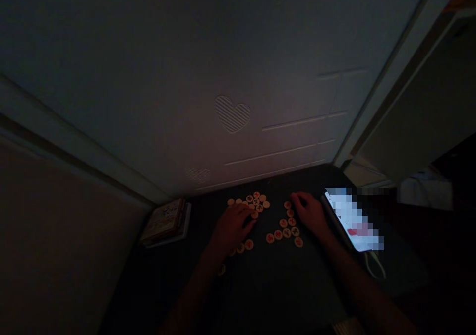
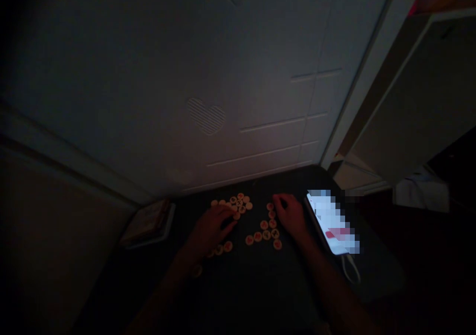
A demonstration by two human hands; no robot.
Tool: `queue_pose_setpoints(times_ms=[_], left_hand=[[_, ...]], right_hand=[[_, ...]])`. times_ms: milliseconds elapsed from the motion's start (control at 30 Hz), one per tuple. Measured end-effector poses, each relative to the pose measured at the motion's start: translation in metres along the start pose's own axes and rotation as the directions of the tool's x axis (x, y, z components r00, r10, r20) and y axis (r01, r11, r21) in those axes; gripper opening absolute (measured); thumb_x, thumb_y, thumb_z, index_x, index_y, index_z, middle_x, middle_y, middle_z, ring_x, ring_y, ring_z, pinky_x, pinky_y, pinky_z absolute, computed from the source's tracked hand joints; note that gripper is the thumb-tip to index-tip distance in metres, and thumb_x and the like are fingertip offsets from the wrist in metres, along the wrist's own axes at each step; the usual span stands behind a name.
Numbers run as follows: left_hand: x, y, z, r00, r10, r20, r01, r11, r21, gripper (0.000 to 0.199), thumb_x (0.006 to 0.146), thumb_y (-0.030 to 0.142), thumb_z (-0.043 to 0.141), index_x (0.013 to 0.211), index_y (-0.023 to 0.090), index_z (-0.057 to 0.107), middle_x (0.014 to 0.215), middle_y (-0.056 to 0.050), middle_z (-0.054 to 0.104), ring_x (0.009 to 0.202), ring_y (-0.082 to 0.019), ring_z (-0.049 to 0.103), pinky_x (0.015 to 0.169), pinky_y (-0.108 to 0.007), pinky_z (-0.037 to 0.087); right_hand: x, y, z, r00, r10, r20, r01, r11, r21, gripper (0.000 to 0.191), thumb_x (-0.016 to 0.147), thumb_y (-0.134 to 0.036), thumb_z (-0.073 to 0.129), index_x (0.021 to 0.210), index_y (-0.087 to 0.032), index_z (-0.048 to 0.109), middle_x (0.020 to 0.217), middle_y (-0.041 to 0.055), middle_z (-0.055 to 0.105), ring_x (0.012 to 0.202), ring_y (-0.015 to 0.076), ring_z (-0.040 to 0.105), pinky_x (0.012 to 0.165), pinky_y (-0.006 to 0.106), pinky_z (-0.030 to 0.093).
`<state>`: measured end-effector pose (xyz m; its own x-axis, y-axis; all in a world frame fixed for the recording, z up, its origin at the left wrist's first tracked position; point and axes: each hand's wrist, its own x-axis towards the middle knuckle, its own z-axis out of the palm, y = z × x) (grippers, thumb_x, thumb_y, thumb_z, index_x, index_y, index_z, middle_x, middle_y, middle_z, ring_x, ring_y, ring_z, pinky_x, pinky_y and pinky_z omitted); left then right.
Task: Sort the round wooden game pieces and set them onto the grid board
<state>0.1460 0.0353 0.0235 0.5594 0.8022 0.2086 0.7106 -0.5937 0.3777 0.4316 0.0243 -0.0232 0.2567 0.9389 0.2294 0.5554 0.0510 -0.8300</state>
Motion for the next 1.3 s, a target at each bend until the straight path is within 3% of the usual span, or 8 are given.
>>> queue_pose_setpoints(times_ms=[400,600,700,800,900,967,1100,1300], left_hand=[[0.006,0.022,-0.001,0.997,-0.036,0.074,0.029,0.995,0.091,0.006,0.082,0.026,0.071,0.085,0.025,0.067,0.093,-0.005,0.071,0.091,-0.026,0.065,0.087,-0.04,0.048],[0.006,0.019,-0.01,0.99,-0.109,0.084,0.124,0.973,-0.194,0.019,0.079,0.02,0.068,0.097,0.024,0.068,0.093,-0.002,0.073,0.081,-0.018,0.067,0.074,-0.03,0.05],[0.0,0.007,-0.023,0.961,-0.276,0.006,0.24,0.826,-0.509,0.031,0.082,0.03,0.07,0.112,0.024,0.067,0.1,-0.004,0.075,0.085,-0.019,0.07,0.074,-0.03,0.053],[-0.006,-0.006,-0.035,0.871,-0.489,0.057,0.344,0.522,-0.781,0.036,0.082,0.04,0.073,0.112,0.02,0.068,0.096,-0.006,0.077,0.085,-0.021,0.073,0.071,-0.029,0.056],[-0.011,-0.017,-0.04,0.769,-0.631,0.101,0.275,0.184,-0.944,0.041,0.074,0.039,0.08,0.108,0.018,0.07,0.096,-0.007,0.078,0.083,-0.02,0.074,0.068,-0.027,0.057],[-0.014,-0.024,-0.039,0.738,-0.663,0.128,0.206,0.042,-0.978,0.039,0.07,0.033,0.083,0.104,0.018,0.071,0.106,-0.008,0.077,0.086,-0.02,0.074,0.07,-0.026,0.058],[-0.023,-0.037,-0.033,0.704,-0.695,0.146,0.171,-0.034,-0.985,0.033,0.073,0.03,0.08,0.102,0.017,0.071,0.115,-0.01,0.075,0.09,-0.021,0.074,0.07,-0.027,0.059],[-0.037,-0.047,-0.027,0.714,-0.698,0.05,0.197,0.131,-0.972,0.043,0.08,0.038,0.078,0.116,0.016,0.068,0.129,-0.014,0.069,0.109,-0.026,0.071,0.092,-0.037,0.058]], right_hand=[[0.0,-0.001,0.001,1.0,0.011,-0.009,-0.011,0.999,0.031,0.036,0.095,-0.05,0.052,0.097,-0.022,0.075,0.101,0.0091,0.077,0.095,0.0267,0.069,0.085,0.038,0.051],[0.001,0.002,0.0,1.0,0.01,-0.017,-0.01,0.999,0.049,0.036,0.095,-0.049,0.052,0.098,-0.021,0.075,0.099,0.0085,0.077,0.092,0.0259,0.069,0.082,0.037,0.052],[0.001,0.003,0.001,1.0,0.013,-0.018,-0.012,0.998,0.058,0.036,0.094,-0.049,0.053,0.097,-0.022,0.075,0.099,0.0081,0.077,0.092,0.0255,0.07,0.082,0.036,0.053],[0.001,0.003,0.002,0.999,0.025,-0.021,-0.024,0.998,0.057,0.036,0.095,-0.05,0.052,0.097,-0.022,0.076,0.099,0.0084,0.077,0.091,0.0263,0.07,0.081,0.037,0.052],[0.001,0.003,0.001,0.999,0.036,-0.025,-0.034,0.998,0.054,0.037,0.094,-0.05,0.053,0.098,-0.022,0.076,0.1,0.0086,0.077,0.093,0.0272,0.07,0.082,0.038,0.052],[0.001,0.002,0.001,0.999,0.039,-0.025,-0.038,0.998,0.053,0.037,0.094,-0.051,0.053,0.099,-0.022,0.076,0.101,0.0087,0.077,0.094,0.0273,0.07,0.083,0.039,0.053],[0.0,0.003,0.0,0.999,0.048,-0.026,-0.047,0.998,0.046,0.038,0.094,-0.052,0.053,0.101,-0.022,0.076,0.102,0.0089,0.077,0.095,0.0273,0.07,0.085,0.039,0.053],[0.0,0.006,-0.001,0.998,0.065,-0.015,-0.065,0.997,0.03,0.042,0.094,-0.055,0.051,0.102,-0.022,0.075,0.101,0.0088,0.078,0.094,0.0275,0.071,0.084,0.039,0.053]])
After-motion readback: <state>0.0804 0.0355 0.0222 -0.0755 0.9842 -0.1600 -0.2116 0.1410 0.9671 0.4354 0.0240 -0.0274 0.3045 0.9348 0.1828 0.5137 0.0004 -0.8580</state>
